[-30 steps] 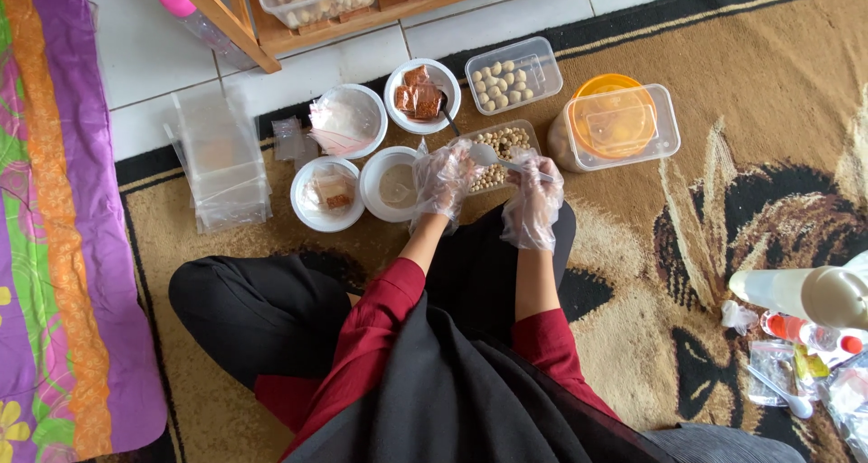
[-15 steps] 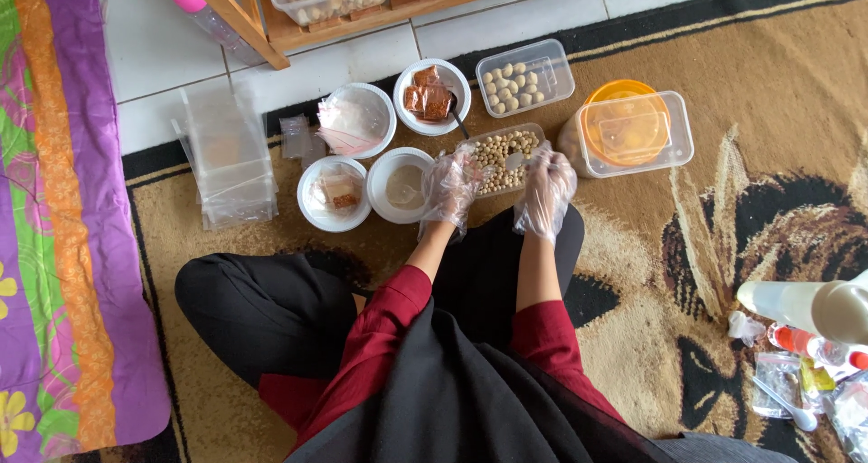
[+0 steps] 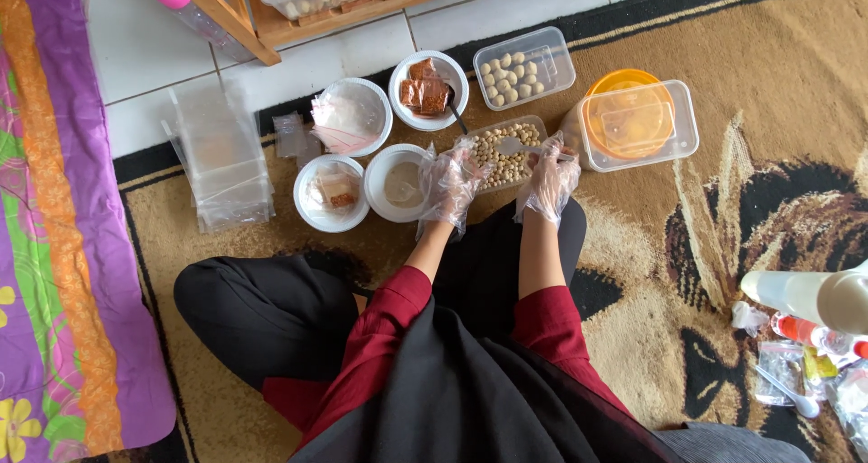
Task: Packaging food ingredients into small plastic bags using a spoon.
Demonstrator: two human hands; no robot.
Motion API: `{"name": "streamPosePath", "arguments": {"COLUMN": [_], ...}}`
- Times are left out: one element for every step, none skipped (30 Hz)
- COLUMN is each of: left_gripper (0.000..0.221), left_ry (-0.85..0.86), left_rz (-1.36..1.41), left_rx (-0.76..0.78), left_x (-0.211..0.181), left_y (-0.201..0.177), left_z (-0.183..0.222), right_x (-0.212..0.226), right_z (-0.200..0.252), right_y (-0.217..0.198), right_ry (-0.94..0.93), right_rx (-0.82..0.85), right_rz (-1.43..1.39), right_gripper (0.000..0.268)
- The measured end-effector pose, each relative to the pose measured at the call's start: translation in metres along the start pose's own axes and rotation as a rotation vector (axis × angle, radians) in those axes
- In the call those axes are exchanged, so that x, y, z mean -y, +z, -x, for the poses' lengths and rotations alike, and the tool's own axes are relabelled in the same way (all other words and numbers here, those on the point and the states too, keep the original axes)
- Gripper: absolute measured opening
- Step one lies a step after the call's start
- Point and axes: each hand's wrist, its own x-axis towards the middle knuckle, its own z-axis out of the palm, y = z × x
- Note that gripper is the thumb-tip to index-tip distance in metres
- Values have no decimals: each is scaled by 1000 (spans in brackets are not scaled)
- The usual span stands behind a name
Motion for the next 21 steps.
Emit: {"name": "streamPosePath", "arguments": {"left_gripper": [53, 53, 53, 49, 46, 46, 45, 45, 45, 43, 40, 40, 48, 56, 56, 50, 44, 44, 48, 53, 53], "left_ry": [0, -1, -3, -11, -19, -22, -16, -11, -15, -20, -26, -26, -8, 11, 11, -30, -72, -72, -61, -51, -51], "left_rz": [5, 9, 10, 18, 26, 27, -5, -37, -37, -48, -58, -58, -25, 9, 9, 159, 308, 307, 203, 97, 96], "left_rx": [-9, -22, -23, 6, 36, 35, 47, 57, 56, 84, 112, 109, 148, 190, 189, 150, 110, 107, 138, 169, 166], "left_x": [-2, -3, -5, -7, -9, -2, 5, 12, 11, 9, 7, 6, 6, 5, 4, 3, 2, 30, 59, 88, 96], "left_y": [-1, -3, -7, -11, -15, -7, 2, 10, 7, 5, 2, -1, -5, -9, -10, -10, -11, 20, 50, 80, 93], "left_z": [0, -1, -2, -3, -4, -4, -3, -2, -2, -3, -3, -5, -8, -9, -8, -7, -6, -3, -1, 1, 1], "right_x": [-1, -1, 1, 3, 6, 9, 13, 17, 15, 14, 12, 21, 30, 38, 46, 55, 63, 54, 45, 37, 35], "right_z": [-3, -7, -6, -6, -5, 2, 10, 17, 17, 16, 15, 21, 27, 34, 44, 54, 65, 62, 60, 57, 54], "right_y": [-1, 0, -3, -6, -10, -8, -6, -4, -4, -4, -4, -7, -10, -14, -16, -18, -20, -16, -12, -9, -12], "right_ry": [35, 69, 67, 90, 114, 113, 87, 61, 61, 35, 10, 8, 1, -5, -6, -91, -176, -177, -393, -609, -609], "right_rx": [33, 70, 72, 122, 172, 174, 161, 150, 152, 173, 194, 197, 222, 244, 244, 270, 296, 298, 337, 373, 375], "right_rz": [97, 193, 195, 108, 21, 23, -74, -171, -168, -218, -268, -269, -136, -3, -3, 66, 135, 134, 81, 25, 23], "right_gripper": [24, 26, 26, 28, 30, 30, 28, 26, 26, 21, 17, 17, 19, 21, 21, 20, 21, 21, 26, 31, 31]}}
